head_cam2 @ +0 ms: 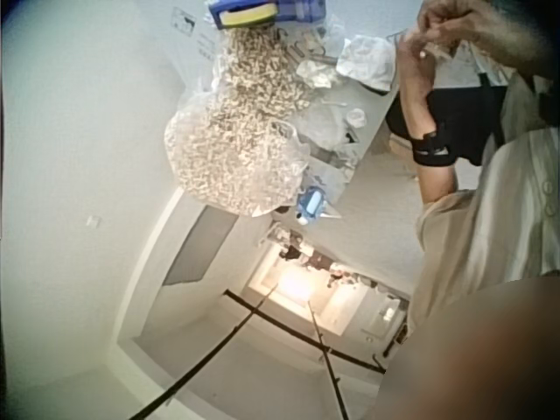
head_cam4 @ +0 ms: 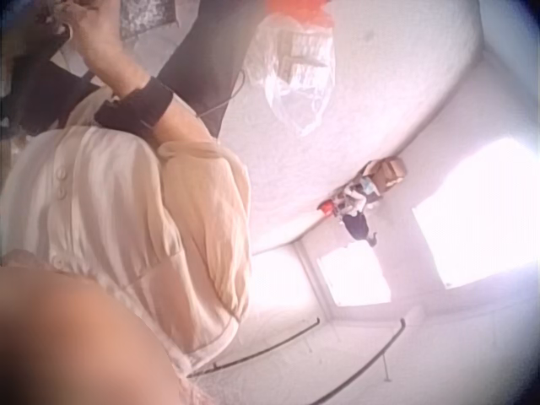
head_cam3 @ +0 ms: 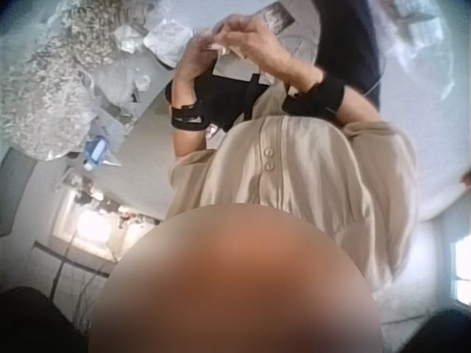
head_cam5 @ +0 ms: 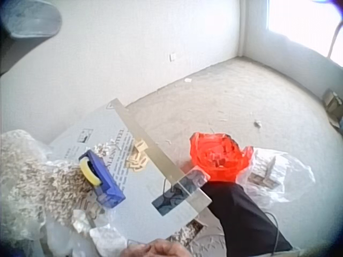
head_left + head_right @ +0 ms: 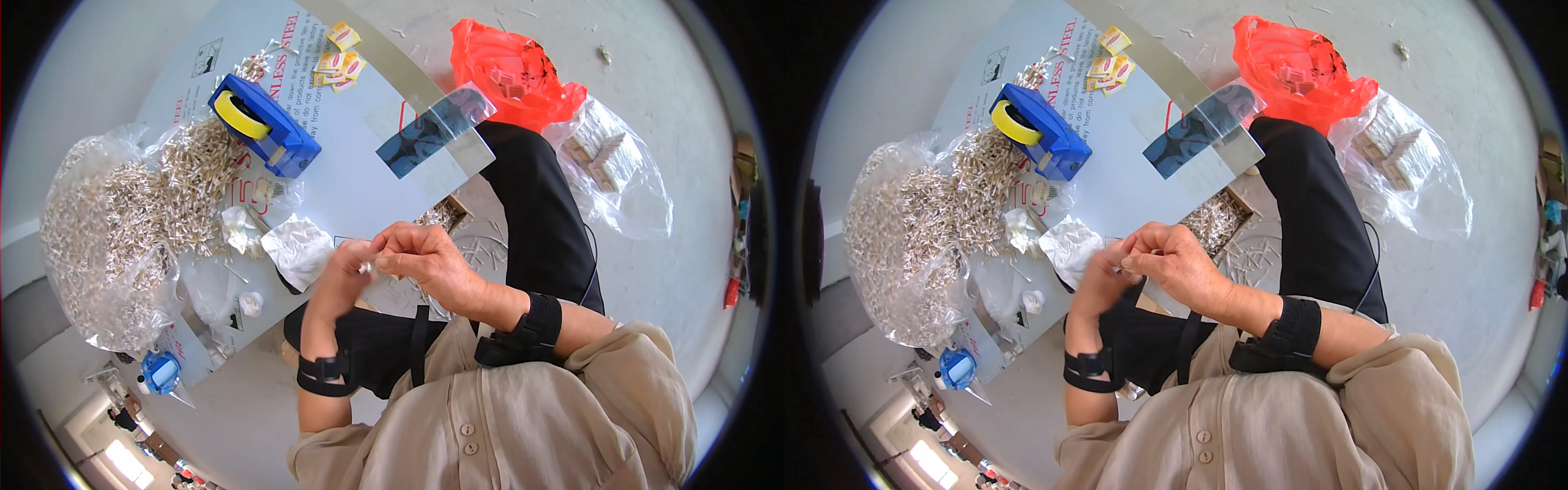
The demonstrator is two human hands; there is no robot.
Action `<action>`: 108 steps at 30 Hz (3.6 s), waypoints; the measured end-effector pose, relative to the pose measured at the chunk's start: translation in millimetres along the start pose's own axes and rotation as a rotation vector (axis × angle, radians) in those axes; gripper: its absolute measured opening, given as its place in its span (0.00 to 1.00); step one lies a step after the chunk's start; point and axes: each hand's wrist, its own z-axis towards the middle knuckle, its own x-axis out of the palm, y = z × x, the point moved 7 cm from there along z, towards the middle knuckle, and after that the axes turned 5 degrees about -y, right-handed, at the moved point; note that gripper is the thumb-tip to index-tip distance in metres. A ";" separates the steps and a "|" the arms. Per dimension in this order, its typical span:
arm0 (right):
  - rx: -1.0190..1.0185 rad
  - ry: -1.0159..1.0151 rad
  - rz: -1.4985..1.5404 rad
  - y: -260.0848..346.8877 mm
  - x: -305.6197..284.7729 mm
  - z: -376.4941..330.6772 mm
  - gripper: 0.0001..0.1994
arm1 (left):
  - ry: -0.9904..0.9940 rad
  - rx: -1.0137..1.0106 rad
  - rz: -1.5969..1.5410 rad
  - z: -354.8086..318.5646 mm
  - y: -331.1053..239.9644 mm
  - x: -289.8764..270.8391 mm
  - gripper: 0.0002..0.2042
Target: Packaging small metal components by placing them on adhesive strips and cutting the strips to size.
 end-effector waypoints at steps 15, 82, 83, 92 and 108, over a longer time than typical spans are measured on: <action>-0.022 -0.006 0.002 3.9 6.7 -1.3 0.09 | -0.599 -0.417 -0.712 78.6 22.7 -102.7 0.09; 0.019 -0.022 -0.064 -4.5 -2.7 3.9 0.09 | -0.897 -0.143 0.601 17.6 106.8 -246.4 0.16; 0.018 -0.026 -0.062 -5.1 -4.1 4.1 0.09 | -0.884 -0.171 0.552 17.9 103.0 -244.7 0.18; 0.018 -0.032 -0.062 -6.6 -5.6 4.0 0.10 | -0.757 -0.054 0.804 17.9 77.1 -231.1 0.09; 0.020 -0.027 -0.078 -7.1 -6.7 5.0 0.09 | -1.102 -0.384 -0.091 17.2 106.0 -260.3 0.06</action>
